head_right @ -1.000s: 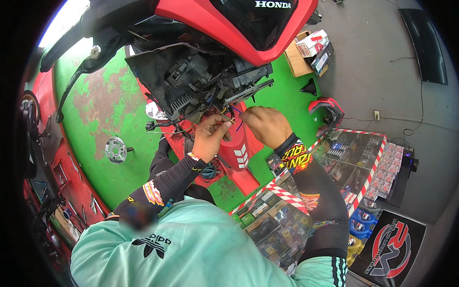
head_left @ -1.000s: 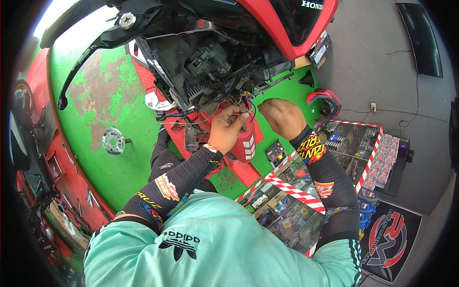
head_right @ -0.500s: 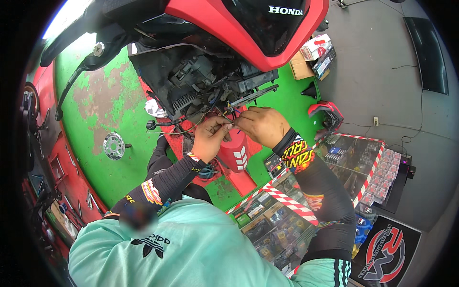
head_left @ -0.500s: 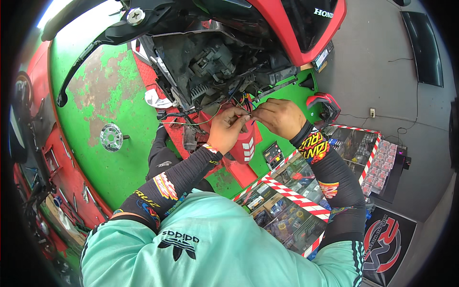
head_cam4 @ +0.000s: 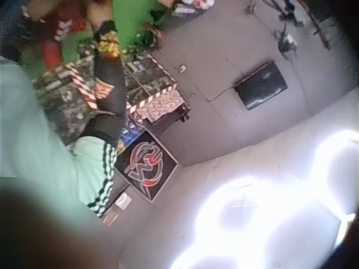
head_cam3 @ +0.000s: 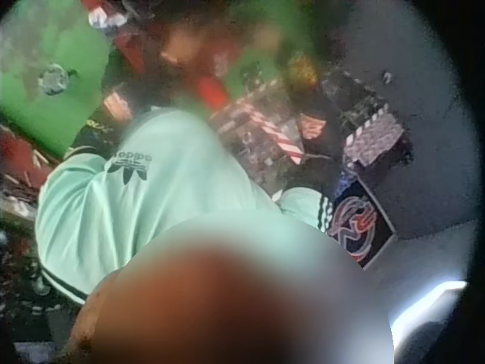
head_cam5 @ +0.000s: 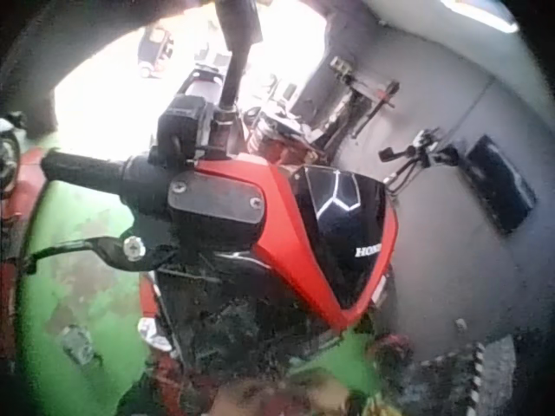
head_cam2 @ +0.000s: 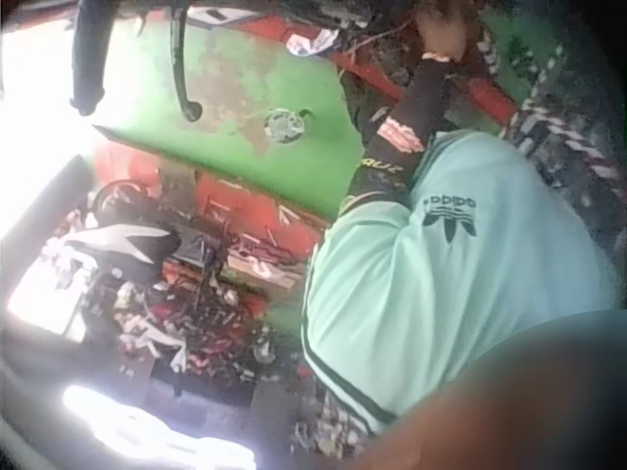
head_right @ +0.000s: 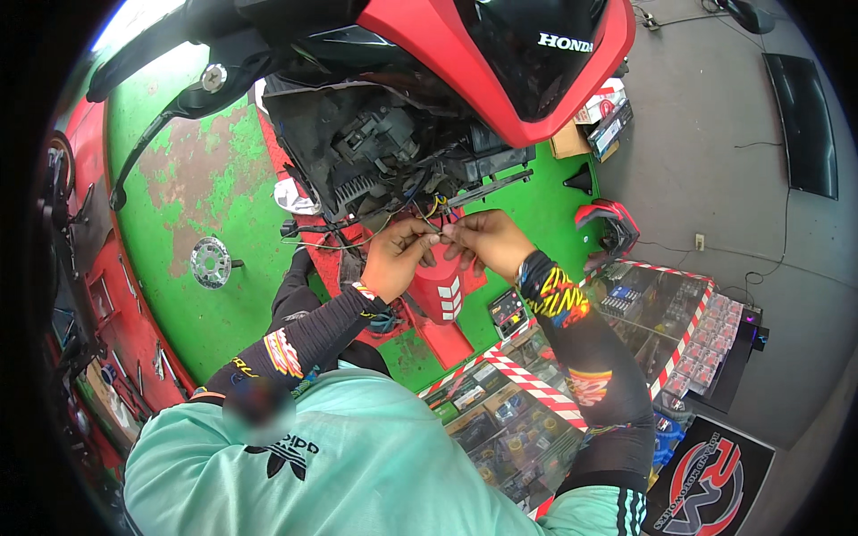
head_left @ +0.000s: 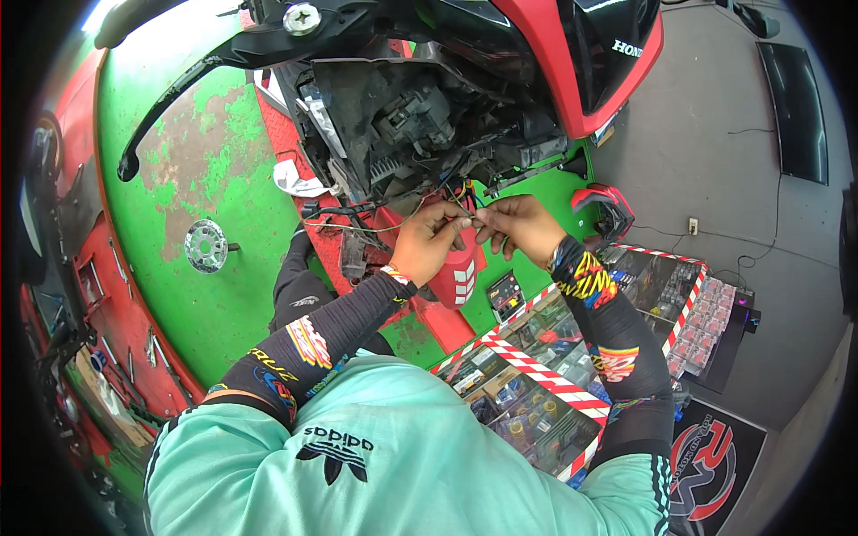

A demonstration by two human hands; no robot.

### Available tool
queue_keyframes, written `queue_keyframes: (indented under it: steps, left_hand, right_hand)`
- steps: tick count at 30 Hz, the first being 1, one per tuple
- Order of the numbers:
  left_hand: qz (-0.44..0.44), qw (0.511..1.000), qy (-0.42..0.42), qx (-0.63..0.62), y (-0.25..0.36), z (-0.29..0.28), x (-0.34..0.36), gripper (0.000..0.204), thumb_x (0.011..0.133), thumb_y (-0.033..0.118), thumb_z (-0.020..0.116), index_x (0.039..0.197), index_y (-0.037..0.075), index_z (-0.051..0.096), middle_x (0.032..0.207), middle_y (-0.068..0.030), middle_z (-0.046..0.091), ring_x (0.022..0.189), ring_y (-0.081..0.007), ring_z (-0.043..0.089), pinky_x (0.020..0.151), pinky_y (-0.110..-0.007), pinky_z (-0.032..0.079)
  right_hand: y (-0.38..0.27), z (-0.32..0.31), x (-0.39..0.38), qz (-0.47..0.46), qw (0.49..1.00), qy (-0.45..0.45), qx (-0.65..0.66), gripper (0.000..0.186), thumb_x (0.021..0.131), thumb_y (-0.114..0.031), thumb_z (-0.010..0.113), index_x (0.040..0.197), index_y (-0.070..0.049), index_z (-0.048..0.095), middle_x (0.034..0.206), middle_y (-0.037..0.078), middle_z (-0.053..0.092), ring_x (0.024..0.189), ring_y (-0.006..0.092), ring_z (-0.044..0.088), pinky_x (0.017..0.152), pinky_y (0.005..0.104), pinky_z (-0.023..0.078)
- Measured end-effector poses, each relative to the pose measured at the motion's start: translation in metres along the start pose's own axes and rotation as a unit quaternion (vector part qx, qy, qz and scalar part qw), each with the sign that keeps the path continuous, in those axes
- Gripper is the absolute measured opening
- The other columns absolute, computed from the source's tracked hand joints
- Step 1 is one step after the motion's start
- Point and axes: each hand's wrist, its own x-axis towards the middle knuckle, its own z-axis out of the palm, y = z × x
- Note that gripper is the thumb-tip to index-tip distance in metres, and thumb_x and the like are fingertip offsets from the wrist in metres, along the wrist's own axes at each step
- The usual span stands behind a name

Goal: Modifying and taping electrical wires on a motorcycle's front end.

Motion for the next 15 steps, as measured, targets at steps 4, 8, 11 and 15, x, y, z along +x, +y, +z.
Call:
queue_keyframes:
  steps: [4, 8, 11, 15]
  left_hand:
    - [-0.037, 0.999, -0.01, -0.004, 0.005, 0.0, -0.002, 0.012, 0.102, 0.008, 0.062, 0.108, -0.002, 0.064, 0.083, -0.0033, 0.067, 0.07, -0.0092, 0.065, 0.066, -0.025, 0.054]
    - [-0.026, 1.0, -0.01, -0.003, 0.007, 0.001, -0.002, 0.012, 0.102, 0.008, 0.062, 0.109, -0.002, 0.064, 0.083, -0.0039, 0.067, 0.07, -0.0095, 0.065, 0.064, -0.026, 0.053]
    - [-0.027, 1.0, -0.01, -0.006, 0.006, 0.002, -0.002, 0.013, 0.102, 0.008, 0.062, 0.109, -0.002, 0.064, 0.083, -0.0042, 0.067, 0.07, -0.01, 0.065, 0.064, -0.026, 0.053]
    - [-0.035, 0.999, -0.007, -0.009, 0.004, 0.002, -0.003, 0.013, 0.101, 0.008, 0.063, 0.11, -0.002, 0.064, 0.083, -0.0045, 0.068, 0.07, -0.0104, 0.066, 0.064, -0.026, 0.053]
  right_hand:
    - [0.008, -0.003, -0.012, -0.405, 0.783, 0.188, -0.434, 0.017, 0.095, -0.016, 0.067, 0.108, -0.006, 0.071, 0.086, 0.006, 0.069, 0.075, 0.0221, 0.07, 0.064, 0.0335, 0.056]
    - [0.008, -0.009, -0.016, -0.484, 0.617, 0.176, -0.595, 0.033, 0.08, -0.012, 0.068, 0.112, -0.011, 0.07, 0.106, 0.005, 0.07, 0.088, 0.0218, 0.069, 0.072, 0.035, 0.057]
    - [0.005, -0.01, -0.011, -0.505, 0.587, 0.165, -0.611, 0.032, 0.08, -0.014, 0.067, 0.111, -0.01, 0.07, 0.104, 0.004, 0.07, 0.089, 0.02, 0.069, 0.072, 0.0345, 0.057]
    - [-0.001, -0.007, -0.009, -0.516, 0.585, 0.145, -0.609, 0.028, 0.08, -0.015, 0.068, 0.107, -0.009, 0.07, 0.102, 0.003, 0.069, 0.09, 0.0194, 0.068, 0.071, 0.0344, 0.057]
